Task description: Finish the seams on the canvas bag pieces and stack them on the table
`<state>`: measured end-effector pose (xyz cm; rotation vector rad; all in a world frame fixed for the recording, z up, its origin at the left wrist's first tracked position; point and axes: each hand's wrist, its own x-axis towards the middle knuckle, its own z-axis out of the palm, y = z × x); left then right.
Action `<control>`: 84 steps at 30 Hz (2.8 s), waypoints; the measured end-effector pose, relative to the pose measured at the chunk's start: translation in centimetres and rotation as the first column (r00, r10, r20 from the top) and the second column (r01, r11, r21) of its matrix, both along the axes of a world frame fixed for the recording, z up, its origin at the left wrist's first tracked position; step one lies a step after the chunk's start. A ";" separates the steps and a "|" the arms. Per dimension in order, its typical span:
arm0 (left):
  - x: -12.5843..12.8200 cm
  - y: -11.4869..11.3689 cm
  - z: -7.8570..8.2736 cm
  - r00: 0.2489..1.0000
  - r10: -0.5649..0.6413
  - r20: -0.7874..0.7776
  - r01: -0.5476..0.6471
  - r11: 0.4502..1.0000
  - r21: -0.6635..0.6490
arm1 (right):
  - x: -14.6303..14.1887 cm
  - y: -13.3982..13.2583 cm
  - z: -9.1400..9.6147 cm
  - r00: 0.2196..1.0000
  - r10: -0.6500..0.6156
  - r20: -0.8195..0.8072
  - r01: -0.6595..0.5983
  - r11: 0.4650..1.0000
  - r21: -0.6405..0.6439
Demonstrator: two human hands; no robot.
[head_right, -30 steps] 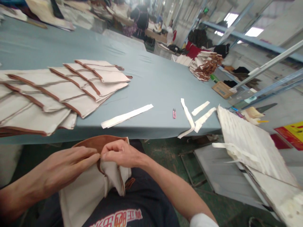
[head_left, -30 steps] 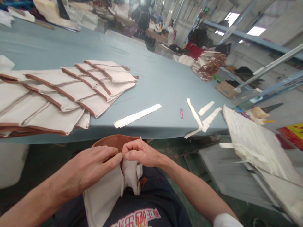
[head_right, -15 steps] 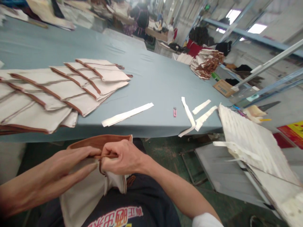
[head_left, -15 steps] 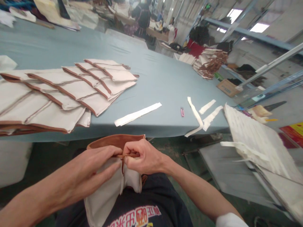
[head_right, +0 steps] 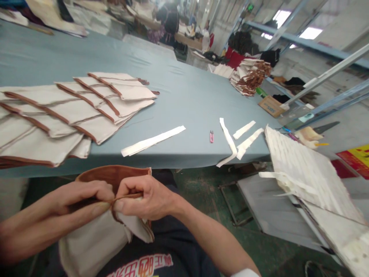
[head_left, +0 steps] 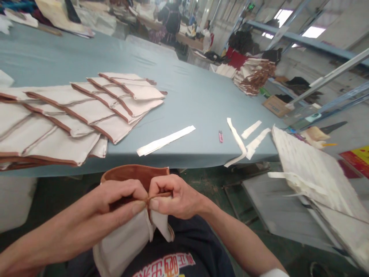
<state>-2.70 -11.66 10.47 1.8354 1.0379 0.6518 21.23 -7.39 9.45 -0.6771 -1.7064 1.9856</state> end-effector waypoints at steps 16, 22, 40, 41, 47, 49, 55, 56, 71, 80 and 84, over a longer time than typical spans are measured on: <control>-0.2 0.5 0.7 0.991 -0.001 0.135 0.020 0.990 -0.139 | 0.5 1.1 1.0 0.981 -0.030 0.194 0.017 0.997 0.070; 1.1 0.2 0.0 0.989 0.084 0.123 -0.069 0.991 -0.116 | 0.8 1.2 2.1 0.970 -0.036 0.240 -0.046 0.943 0.329; -4.1 0.0 -3.5 0.979 0.204 -0.011 -0.204 0.979 -0.016 | 3.8 3.7 0.2 0.902 -0.097 0.421 -0.185 0.794 0.579; -4.5 0.2 -3.8 0.977 0.214 -0.014 -0.215 0.975 -0.048 | 3.7 3.8 0.3 0.913 -0.099 0.396 -0.172 0.787 0.593; -4.1 1.2 -3.3 0.990 0.106 -0.093 -0.114 0.990 -0.087 | 3.1 3.5 1.4 0.964 -0.030 0.264 -0.145 0.772 0.619; -2.8 1.2 -2.4 0.993 0.055 -0.102 -0.057 0.998 -0.012 | 2.7 3.3 1.8 0.967 -0.009 0.256 -0.158 0.764 0.625; 0.6 1.6 0.0 0.996 0.070 -0.050 -0.069 0.997 0.025 | 1.9 3.6 2.1 0.967 0.013 0.256 -0.167 0.791 0.589; 0.8 1.7 0.1 0.997 0.069 -0.046 -0.068 0.998 0.012 | 1.9 3.7 2.0 0.967 0.013 0.253 -0.162 0.800 0.578; 2.2 2.7 -0.1 0.997 0.072 -0.027 -0.072 0.997 -0.023 | 2.0 4.1 0.4 0.966 0.013 0.260 -0.153 0.837 0.526; 3.1 2.7 0.7 0.994 0.074 -0.075 -0.067 0.994 0.086 | 2.0 3.9 0.4 0.965 0.001 0.261 -0.134 0.861 0.491; 2.9 2.5 0.6 0.993 0.063 0.098 -0.053 0.994 -0.100 | 1.9 4.1 0.9 0.969 0.060 0.241 -0.166 0.877 0.451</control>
